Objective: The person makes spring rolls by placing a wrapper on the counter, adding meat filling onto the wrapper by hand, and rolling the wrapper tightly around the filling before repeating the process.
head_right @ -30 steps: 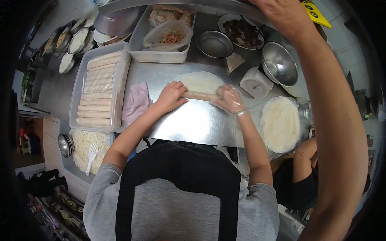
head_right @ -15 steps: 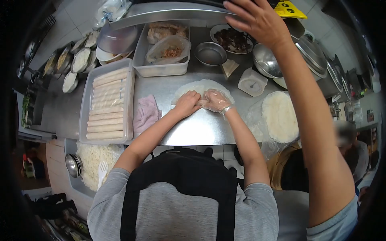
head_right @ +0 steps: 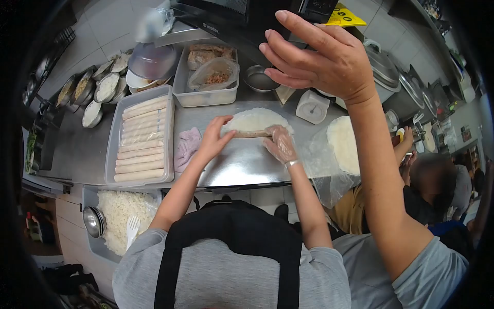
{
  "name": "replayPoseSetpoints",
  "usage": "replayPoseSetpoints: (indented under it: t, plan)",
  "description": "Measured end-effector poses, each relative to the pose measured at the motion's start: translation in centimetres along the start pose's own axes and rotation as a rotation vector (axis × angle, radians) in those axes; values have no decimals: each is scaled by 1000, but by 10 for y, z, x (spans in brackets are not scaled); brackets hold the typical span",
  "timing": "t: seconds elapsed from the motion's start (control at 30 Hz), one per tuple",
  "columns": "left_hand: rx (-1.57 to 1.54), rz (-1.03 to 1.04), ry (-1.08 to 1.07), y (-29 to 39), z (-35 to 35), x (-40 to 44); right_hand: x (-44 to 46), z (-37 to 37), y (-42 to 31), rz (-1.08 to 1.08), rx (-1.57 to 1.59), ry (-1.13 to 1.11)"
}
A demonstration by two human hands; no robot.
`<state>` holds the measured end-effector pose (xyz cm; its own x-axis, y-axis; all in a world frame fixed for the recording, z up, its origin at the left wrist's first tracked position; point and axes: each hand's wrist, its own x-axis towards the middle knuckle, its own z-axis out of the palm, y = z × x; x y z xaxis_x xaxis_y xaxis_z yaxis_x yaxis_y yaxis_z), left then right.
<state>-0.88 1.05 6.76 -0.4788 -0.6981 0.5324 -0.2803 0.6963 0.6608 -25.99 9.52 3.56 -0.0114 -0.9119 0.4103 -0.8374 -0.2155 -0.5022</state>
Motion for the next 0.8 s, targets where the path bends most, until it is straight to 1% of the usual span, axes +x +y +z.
replayPoseSetpoints:
  t: [0.03,0.07,0.1,0.17,0.2,0.23,0.3,0.33,0.37,0.43,0.47,0.5,0.57,0.63,0.7,0.77,0.8]
  plan:
    - [-12,-39,-3,2,-8,-7,-9,-2,-7,7,23,33]
    - [-16,-82,2,4,-12,-17,-18,-4,-13,59,60,48]
    - [-19,-91,9,5,-14,-28,-29,-5,-15,56,58,37]
    - [26,-154,-32,7,-18,-49,-46,-3,-21,269,341,148]
    - [24,-185,-75,8,-18,-60,-57,-6,-23,339,440,165]
    - [22,-198,-83,9,-17,-72,-68,-7,-25,350,443,155]
    - [-36,-183,22,7,-12,-94,-85,-17,-25,605,760,149]
    - [10,-183,41,8,-13,-103,-89,-26,-23,612,975,4]
    - [5,-189,35,8,-14,-111,-96,-27,-26,622,972,3]
    - [-171,-251,147,9,-17,-127,-109,-28,-37,551,1940,61]
    - [-281,-288,150,10,-20,-132,-110,-30,-44,559,2016,23]
    - [-282,-289,148,12,-20,-135,-112,-30,-52,562,2016,26]
    - [-424,-335,144,18,-23,-139,-109,-33,-76,511,2085,31]
    - [-399,-347,134,31,-22,-141,-108,-30,-86,493,2091,-5]
    - [-304,-329,69,46,-18,-143,-106,-28,-95,470,2097,-41]
    - [-302,-327,47,66,-13,-145,-102,-24,-104,505,2073,-75]
    - [-268,-252,16,77,-11,-145,-98,-22,-107,493,2072,-78]
